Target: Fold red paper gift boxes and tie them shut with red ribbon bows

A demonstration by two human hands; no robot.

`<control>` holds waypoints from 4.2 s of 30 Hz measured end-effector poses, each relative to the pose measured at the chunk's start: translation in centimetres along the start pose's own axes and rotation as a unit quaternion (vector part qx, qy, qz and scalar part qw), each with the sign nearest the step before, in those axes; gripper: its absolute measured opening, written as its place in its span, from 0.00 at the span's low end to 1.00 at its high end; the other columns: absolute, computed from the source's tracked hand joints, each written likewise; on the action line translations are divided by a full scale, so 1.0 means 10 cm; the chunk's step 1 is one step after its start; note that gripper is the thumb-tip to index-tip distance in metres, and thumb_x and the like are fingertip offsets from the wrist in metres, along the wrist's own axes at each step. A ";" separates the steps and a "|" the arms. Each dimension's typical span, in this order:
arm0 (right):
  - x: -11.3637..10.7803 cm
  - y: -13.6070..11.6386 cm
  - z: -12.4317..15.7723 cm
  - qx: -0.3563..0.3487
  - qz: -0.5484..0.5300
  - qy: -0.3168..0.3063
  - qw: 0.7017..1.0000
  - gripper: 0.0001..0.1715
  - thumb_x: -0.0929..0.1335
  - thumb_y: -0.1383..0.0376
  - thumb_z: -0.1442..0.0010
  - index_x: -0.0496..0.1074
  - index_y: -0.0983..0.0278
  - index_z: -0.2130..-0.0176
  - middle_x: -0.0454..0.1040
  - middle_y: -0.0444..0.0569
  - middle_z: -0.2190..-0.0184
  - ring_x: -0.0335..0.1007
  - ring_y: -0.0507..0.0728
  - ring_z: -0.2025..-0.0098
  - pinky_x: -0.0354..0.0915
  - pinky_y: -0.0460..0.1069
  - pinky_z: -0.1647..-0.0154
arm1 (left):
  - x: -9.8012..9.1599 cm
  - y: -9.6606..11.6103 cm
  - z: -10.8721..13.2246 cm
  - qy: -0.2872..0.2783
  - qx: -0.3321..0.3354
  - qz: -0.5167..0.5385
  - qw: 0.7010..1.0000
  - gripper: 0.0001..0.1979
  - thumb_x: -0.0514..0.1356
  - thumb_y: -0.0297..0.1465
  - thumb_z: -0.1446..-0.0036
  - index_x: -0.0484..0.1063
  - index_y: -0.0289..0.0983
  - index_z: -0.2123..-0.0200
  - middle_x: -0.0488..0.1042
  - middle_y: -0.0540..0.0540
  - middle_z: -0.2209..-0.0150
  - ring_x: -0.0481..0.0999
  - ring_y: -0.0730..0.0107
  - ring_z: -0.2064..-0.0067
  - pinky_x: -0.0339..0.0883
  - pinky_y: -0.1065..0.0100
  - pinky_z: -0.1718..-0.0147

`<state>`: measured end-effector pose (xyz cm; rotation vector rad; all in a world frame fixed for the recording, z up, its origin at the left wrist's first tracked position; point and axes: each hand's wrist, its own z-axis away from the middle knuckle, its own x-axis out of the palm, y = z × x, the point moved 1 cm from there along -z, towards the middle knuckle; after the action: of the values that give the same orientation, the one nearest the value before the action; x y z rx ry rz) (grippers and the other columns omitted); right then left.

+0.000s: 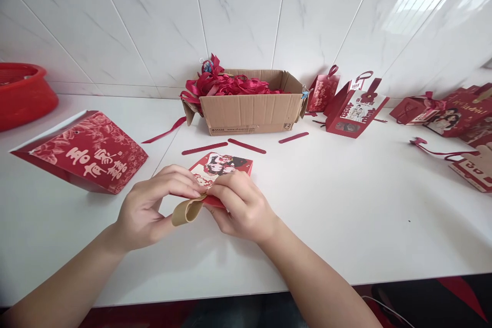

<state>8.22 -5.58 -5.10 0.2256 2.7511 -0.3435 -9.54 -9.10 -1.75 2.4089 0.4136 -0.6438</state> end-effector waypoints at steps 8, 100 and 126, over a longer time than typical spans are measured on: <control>0.04 -0.01 0.02 0.005 -0.006 0.008 1.000 0.10 0.66 0.74 0.42 0.69 0.64 0.59 0.74 0.51 0.68 0.70 0.54 0.66 0.71 0.51 0.68 | 0.01 0.01 0.00 0.006 -0.017 0.002 1.000 0.09 0.63 0.26 0.48 0.72 0.41 0.62 0.78 0.47 0.69 0.76 0.66 0.66 0.75 0.62 0.64; -0.04 0.03 -0.06 -0.029 -0.028 -0.043 0.998 0.05 0.67 0.68 0.42 0.70 0.64 0.62 0.75 0.49 0.69 0.68 0.53 0.69 0.67 0.50 0.70 | 0.07 0.00 0.04 0.041 0.093 0.065 0.993 0.10 0.63 0.21 0.50 0.71 0.37 0.63 0.73 0.45 0.72 0.74 0.67 0.69 0.74 0.62 0.71; -0.03 0.03 -0.05 -0.031 -0.020 -0.048 0.998 0.06 0.67 0.67 0.41 0.70 0.63 0.61 0.75 0.48 0.69 0.67 0.53 0.69 0.66 0.50 0.69 | 0.08 0.01 0.03 0.049 0.085 0.071 0.993 0.09 0.62 0.24 0.48 0.71 0.37 0.62 0.75 0.45 0.72 0.75 0.67 0.69 0.74 0.62 0.72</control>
<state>8.45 -5.19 -4.62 0.1349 2.6698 -0.2718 -8.92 -9.24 -2.38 2.6112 0.2335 -0.5170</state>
